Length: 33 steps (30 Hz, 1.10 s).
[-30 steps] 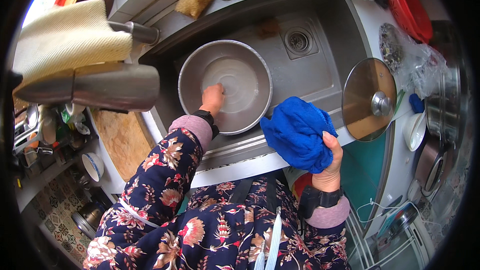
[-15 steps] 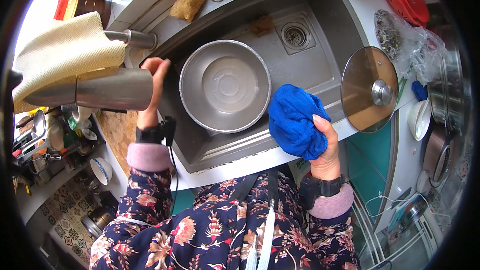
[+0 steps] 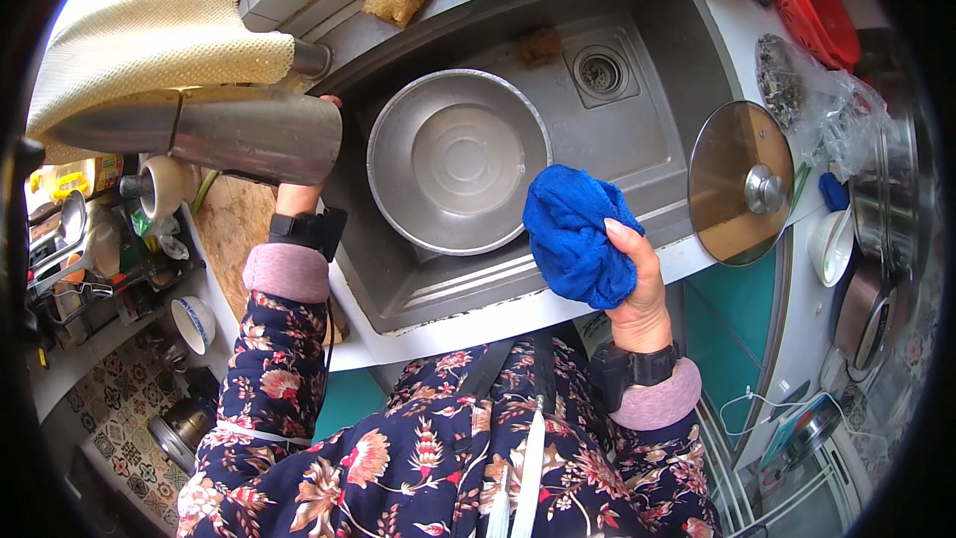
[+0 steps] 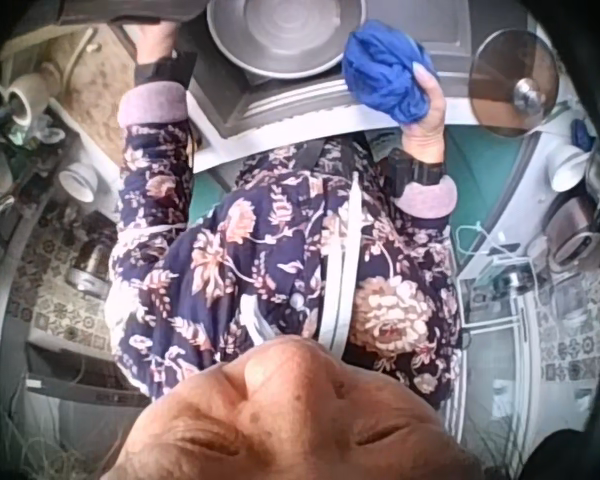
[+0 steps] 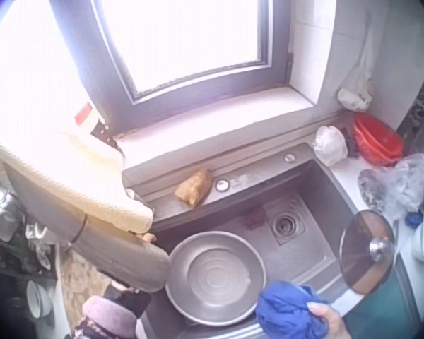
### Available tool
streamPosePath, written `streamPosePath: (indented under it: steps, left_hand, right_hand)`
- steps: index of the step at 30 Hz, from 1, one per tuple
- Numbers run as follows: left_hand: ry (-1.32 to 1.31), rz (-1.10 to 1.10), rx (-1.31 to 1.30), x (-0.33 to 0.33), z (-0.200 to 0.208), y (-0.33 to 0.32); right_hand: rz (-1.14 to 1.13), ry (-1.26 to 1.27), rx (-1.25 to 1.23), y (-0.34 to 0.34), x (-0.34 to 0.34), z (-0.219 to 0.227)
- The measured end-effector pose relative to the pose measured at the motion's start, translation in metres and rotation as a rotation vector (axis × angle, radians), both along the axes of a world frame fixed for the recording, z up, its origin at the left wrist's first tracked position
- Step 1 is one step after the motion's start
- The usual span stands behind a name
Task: The person rinses a blue cloth under running water, then wipes the countertop and stovetop with the damp cloth. They move a wok and a bowl to access the surface, wipe around the burners, and place the cloth into a bucket.
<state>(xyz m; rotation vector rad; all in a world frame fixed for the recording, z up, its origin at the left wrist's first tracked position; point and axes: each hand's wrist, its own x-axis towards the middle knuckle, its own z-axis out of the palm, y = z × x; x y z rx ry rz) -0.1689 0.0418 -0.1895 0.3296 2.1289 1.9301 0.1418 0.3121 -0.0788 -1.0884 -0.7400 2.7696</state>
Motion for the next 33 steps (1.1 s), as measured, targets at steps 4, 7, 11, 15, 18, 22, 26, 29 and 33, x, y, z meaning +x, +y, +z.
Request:
streamPosePath:
  steps: [4, 7, 11, 15, 18, 22, 26, 29, 33]
  left_hand:
    - [0.338, -0.061, -0.555, 0.010, -0.001, -0.007]
    - [0.456, -0.207, -0.597, 0.027, 0.017, -0.007]
    - [0.468, -0.171, -1.043, 0.048, 0.031, 0.001]
    - [0.465, 0.181, -0.532, 0.009, 0.043, -0.008]
    - [0.521, 0.194, -0.863, -0.047, 0.058, -0.028]
    - [0.353, 0.108, -1.079, -0.094, 0.059, -0.042]
    - [0.252, 0.072, -1.060, -0.118, 0.051, -0.050]
    - [0.196, 0.089, -0.871, -0.128, 0.062, -0.052]
    - [-0.052, 0.039, -0.131, -0.078, 0.080, -0.038]
  right_hand:
    - [0.002, 0.013, -0.010, -0.001, 0.000, -0.004]
    - [0.006, 0.039, -0.027, -0.003, -0.003, -0.008]
    - [0.036, 0.059, -0.015, -0.008, -0.010, -0.008]
    - [0.102, 0.064, -0.089, -0.021, -0.028, -0.007]
    - [0.158, 0.136, -0.120, -0.039, -0.056, -0.016]
    - [0.208, 0.148, -0.143, -0.061, -0.101, -0.044]
    - [0.151, 0.161, -0.256, -0.068, -0.112, -0.065]
    - [0.162, 0.025, -0.291, -0.068, -0.116, -0.076]
    - [0.162, -0.084, -0.309, -0.071, -0.123, -0.085]
